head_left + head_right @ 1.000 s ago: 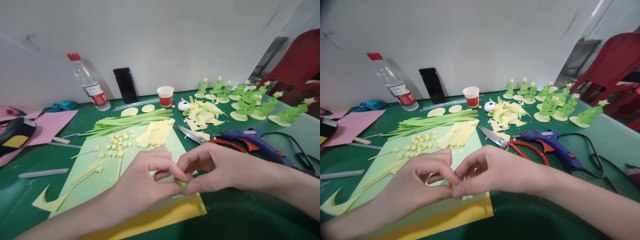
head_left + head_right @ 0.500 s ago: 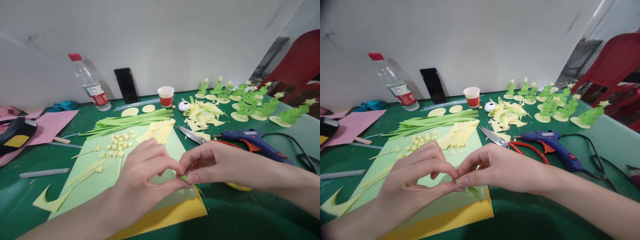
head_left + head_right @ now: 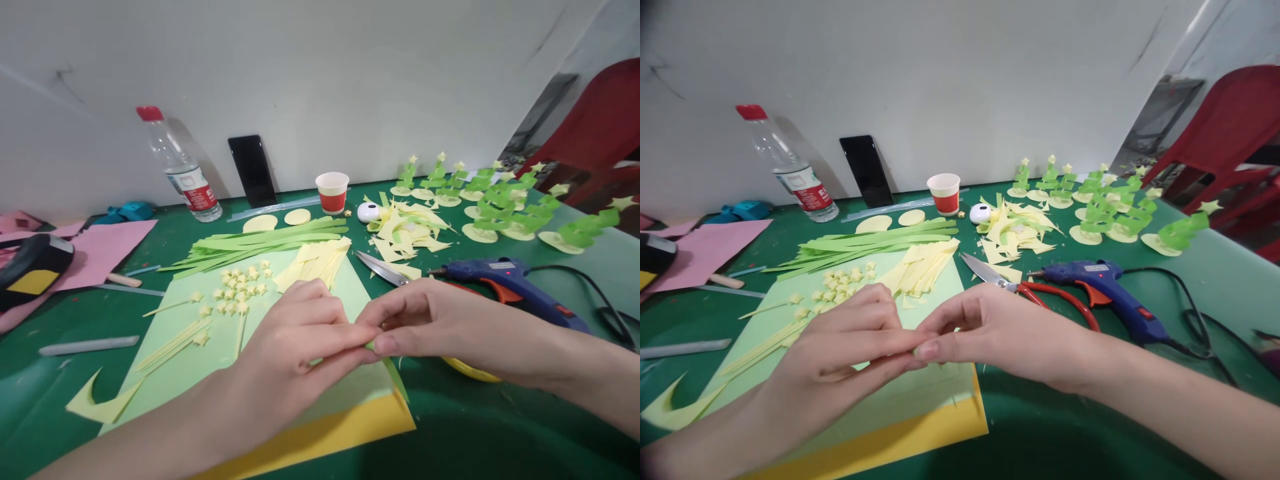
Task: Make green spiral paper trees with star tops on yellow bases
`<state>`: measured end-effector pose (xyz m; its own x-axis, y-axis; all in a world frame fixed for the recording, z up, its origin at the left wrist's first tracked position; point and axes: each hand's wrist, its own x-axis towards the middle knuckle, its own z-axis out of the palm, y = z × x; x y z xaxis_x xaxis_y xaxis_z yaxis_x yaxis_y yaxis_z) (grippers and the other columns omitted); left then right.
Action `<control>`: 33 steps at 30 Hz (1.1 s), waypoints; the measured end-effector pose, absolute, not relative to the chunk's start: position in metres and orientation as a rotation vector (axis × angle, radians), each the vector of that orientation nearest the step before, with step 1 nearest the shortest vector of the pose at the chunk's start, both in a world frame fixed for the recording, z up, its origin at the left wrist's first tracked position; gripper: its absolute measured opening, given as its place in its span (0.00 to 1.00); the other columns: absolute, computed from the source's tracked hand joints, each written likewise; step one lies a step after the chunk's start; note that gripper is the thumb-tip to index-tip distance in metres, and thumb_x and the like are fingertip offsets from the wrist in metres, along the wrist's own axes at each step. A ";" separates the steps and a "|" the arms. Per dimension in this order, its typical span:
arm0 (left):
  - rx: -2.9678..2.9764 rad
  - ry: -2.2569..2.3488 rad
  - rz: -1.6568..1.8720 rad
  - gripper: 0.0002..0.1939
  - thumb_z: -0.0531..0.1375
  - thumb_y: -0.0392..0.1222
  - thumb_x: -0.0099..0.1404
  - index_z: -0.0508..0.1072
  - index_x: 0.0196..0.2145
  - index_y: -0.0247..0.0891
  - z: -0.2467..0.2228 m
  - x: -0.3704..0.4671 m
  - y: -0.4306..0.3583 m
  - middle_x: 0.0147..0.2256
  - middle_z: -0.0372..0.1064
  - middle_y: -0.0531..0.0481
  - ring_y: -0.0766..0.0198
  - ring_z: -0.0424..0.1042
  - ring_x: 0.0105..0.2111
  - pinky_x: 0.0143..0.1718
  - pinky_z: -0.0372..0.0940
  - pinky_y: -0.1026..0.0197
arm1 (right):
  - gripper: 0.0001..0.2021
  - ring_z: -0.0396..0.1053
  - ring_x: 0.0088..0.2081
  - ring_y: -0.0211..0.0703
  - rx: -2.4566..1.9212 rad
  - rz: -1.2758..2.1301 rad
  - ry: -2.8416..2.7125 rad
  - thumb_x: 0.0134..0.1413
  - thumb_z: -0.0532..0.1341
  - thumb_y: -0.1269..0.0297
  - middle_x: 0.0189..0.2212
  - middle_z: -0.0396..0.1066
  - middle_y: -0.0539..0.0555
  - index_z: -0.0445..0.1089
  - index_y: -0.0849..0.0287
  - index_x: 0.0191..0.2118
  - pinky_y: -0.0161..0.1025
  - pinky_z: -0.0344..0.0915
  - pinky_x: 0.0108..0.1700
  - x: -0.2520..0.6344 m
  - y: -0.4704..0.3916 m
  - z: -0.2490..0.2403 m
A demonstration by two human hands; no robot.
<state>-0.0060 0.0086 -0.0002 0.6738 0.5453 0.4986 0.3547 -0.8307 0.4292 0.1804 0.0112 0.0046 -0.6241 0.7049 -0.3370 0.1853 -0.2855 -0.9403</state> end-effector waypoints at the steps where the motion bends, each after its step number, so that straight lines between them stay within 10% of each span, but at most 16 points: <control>1: 2.573 0.716 0.903 0.08 0.56 0.33 0.63 0.76 0.32 0.34 0.001 -0.006 0.008 0.18 0.60 0.56 0.68 0.56 0.22 0.26 0.56 0.64 | 0.06 0.66 0.36 0.34 -1.106 1.985 -1.597 0.45 0.64 0.63 0.31 0.72 0.48 0.74 0.57 0.32 0.30 0.61 0.40 0.180 0.011 0.005; 12: 2.051 0.974 0.863 0.09 0.65 0.26 0.46 0.70 0.17 0.36 0.001 0.001 0.002 0.17 0.56 0.60 0.74 0.58 0.21 0.21 0.53 0.72 | 0.08 0.61 0.31 0.33 -1.113 2.007 -1.695 0.43 0.65 0.61 0.27 0.68 0.48 0.72 0.59 0.31 0.31 0.58 0.34 0.180 0.009 0.003; 20: 2.065 0.892 0.571 0.06 0.57 0.33 0.57 0.74 0.27 0.37 -0.003 -0.005 -0.003 0.15 0.35 0.63 0.74 0.36 0.15 0.14 0.38 0.68 | 0.08 0.61 0.31 0.34 -1.187 1.935 -1.786 0.42 0.63 0.62 0.27 0.67 0.49 0.70 0.61 0.30 0.32 0.58 0.33 0.175 0.007 0.005; 33: 1.967 0.885 0.761 0.07 0.64 0.29 0.49 0.72 0.19 0.38 0.000 -0.002 0.003 0.16 0.58 0.61 0.75 0.52 0.16 0.15 0.46 0.71 | 0.07 0.61 0.32 0.34 -1.047 2.022 -1.867 0.43 0.63 0.66 0.28 0.66 0.47 0.71 0.59 0.32 0.33 0.58 0.36 0.181 0.013 0.007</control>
<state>-0.0017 0.0031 -0.0003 0.5683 0.8023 0.1825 0.3005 -0.4089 0.8617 0.1810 0.0127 0.0073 -0.7303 0.5811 -0.3591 0.3117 -0.1842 -0.9321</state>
